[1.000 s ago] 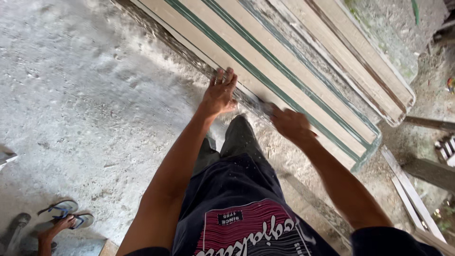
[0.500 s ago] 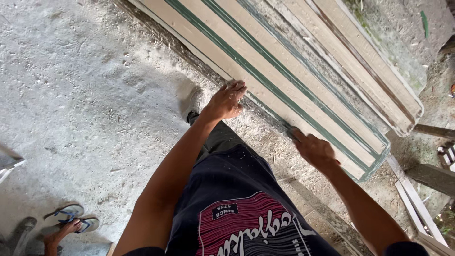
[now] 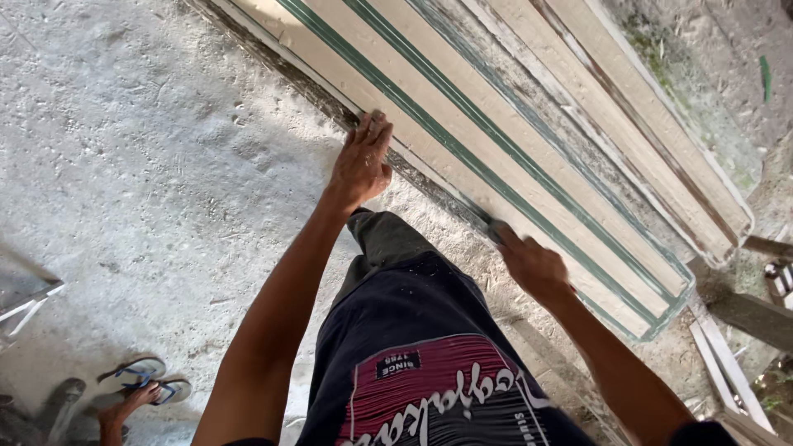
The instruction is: The person uses a small hand scraper to remove excess filler from the grooves of long striped wooden panels. They work along the grooves, flip a panel over to scrape its other side, and scrape the panel edges and ends.
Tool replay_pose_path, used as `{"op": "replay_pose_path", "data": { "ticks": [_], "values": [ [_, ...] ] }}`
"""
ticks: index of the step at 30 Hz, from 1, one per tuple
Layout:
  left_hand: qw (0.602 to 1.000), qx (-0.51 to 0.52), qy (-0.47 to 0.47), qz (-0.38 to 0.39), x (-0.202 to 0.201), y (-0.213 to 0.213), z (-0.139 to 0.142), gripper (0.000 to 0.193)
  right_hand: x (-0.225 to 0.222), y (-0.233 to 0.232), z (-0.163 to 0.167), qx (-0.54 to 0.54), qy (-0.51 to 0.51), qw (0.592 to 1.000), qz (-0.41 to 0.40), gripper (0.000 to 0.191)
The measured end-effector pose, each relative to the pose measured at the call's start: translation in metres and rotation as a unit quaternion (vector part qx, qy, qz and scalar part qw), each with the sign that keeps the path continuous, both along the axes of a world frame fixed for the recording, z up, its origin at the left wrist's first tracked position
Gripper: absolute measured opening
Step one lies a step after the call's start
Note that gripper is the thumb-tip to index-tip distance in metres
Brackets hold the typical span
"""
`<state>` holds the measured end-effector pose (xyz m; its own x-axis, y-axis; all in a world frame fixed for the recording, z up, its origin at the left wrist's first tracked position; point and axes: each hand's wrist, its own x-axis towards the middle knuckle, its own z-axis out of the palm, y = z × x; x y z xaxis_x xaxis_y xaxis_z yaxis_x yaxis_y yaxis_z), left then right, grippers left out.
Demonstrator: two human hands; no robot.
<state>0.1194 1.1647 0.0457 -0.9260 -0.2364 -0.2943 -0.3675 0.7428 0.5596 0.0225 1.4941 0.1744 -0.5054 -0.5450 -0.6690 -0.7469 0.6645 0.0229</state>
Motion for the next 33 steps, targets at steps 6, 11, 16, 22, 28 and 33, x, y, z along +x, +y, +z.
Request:
{"op": "replay_pose_path", "data": {
  "ticks": [6, 11, 16, 22, 28, 33],
  "values": [
    [0.998, -0.010, 0.056, -0.007, 0.000, 0.007, -0.012, 0.077, -0.020, -0.096, -0.043, 0.002, -0.017, 0.995, 0.096, 0.046],
    [1.000, -0.003, 0.009, -0.017, 0.005, -0.015, -0.013, 0.082, -0.020, -0.174, -0.069, 0.001, -0.021, 0.992, 0.122, 0.037],
    [0.998, -0.024, 0.053, -0.013, 0.009, -0.033, -0.016, 0.083, -0.012, -0.081, -0.016, -0.085, 0.011, 0.981, 0.176, 0.057],
    [0.997, 0.011, 0.075, 0.003, 0.008, -0.029, -0.025, 0.081, -0.007, -0.128, -0.018, 0.077, -0.069, 0.994, 0.034, 0.055],
    [0.998, 0.000, 0.050, 0.041, 0.009, -0.061, -0.023, 0.089, -0.004, -0.287, -0.050, -0.064, -0.047, 0.994, 0.078, 0.046],
    [0.998, -0.024, 0.041, 0.051, 0.027, -0.103, -0.021, 0.086, -0.008, -0.221, -0.008, 0.080, -0.132, 0.987, -0.045, 0.055]
  ]
}}
